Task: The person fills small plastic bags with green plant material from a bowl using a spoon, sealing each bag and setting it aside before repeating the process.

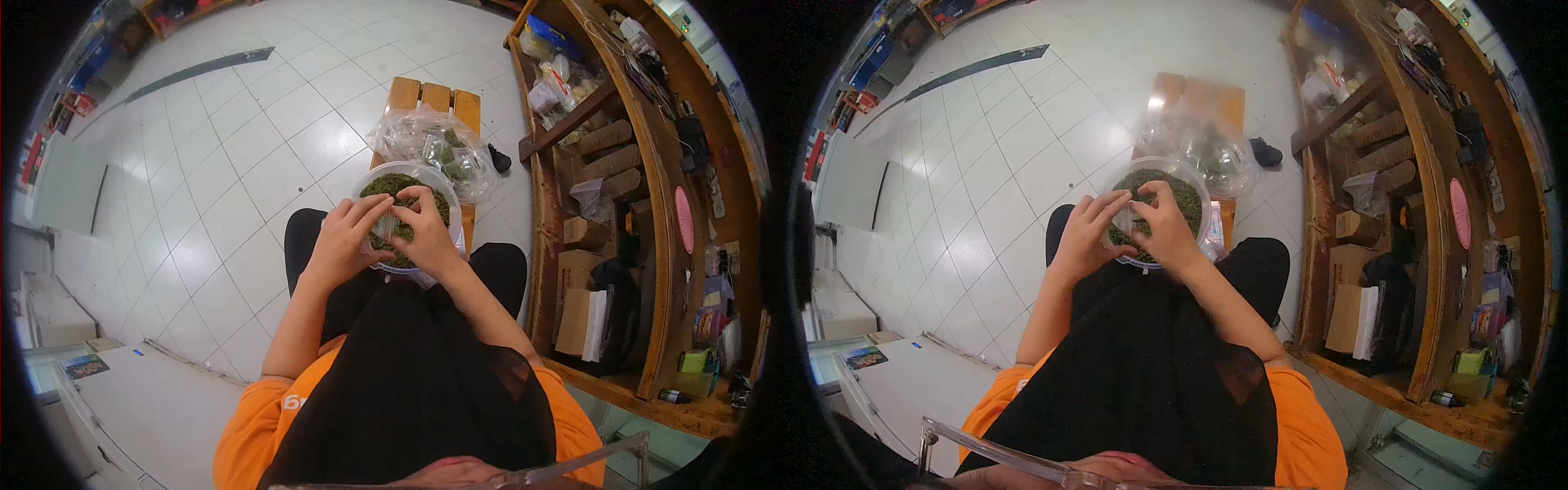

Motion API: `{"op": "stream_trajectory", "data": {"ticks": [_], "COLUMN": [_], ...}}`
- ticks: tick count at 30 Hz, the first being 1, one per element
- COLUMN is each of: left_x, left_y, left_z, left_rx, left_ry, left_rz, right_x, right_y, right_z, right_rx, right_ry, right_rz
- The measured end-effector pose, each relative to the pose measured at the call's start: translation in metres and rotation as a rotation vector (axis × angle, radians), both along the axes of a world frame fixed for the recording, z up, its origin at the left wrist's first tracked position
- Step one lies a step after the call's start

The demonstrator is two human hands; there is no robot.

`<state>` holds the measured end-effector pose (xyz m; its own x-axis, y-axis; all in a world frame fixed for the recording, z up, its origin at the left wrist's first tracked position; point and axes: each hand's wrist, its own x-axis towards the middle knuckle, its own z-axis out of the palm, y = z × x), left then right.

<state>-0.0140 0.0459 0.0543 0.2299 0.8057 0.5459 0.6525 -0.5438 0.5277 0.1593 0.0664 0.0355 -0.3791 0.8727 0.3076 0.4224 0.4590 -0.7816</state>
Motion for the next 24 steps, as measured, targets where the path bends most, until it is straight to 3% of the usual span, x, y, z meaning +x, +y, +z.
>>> {"op": "stream_trajectory", "data": {"ticks": [1,5,8,10,16,20,24], "left_x": [-0.005,-0.017,-0.028,-0.03,-0.015,0.001,0.033], "left_y": [0.0,0.005,0.01,0.012,0.001,-0.002,0.0], "left_z": [0.0,-0.016,-0.033,-0.04,-0.043,-0.049,-0.044], "left_rx": [-0.047,-0.062,-0.008,-0.093,-0.195,-0.243,-0.258], "left_ry": [0.114,0.069,-0.119,-0.215,-0.047,0.079,0.243], "left_rz": [-0.053,0.025,0.11,0.222,0.149,0.134,0.217], "right_x": [-0.001,0.001,0.015,0.026,0.029,0.03,0.036], "right_y": [0.0,0.01,0.017,0.023,0.021,0.023,0.028], "right_z": [0.001,-0.016,-0.014,-0.034,-0.048,-0.049,-0.052], "right_rx": [-0.021,0.106,0.149,0.17,-0.121,-0.042,0.035], "right_ry": [0.051,0.175,0.184,-0.174,-0.084,-0.117,-0.058], "right_rz": [0.026,-0.009,-0.162,-0.195,-0.041,0.018,-0.091]}}
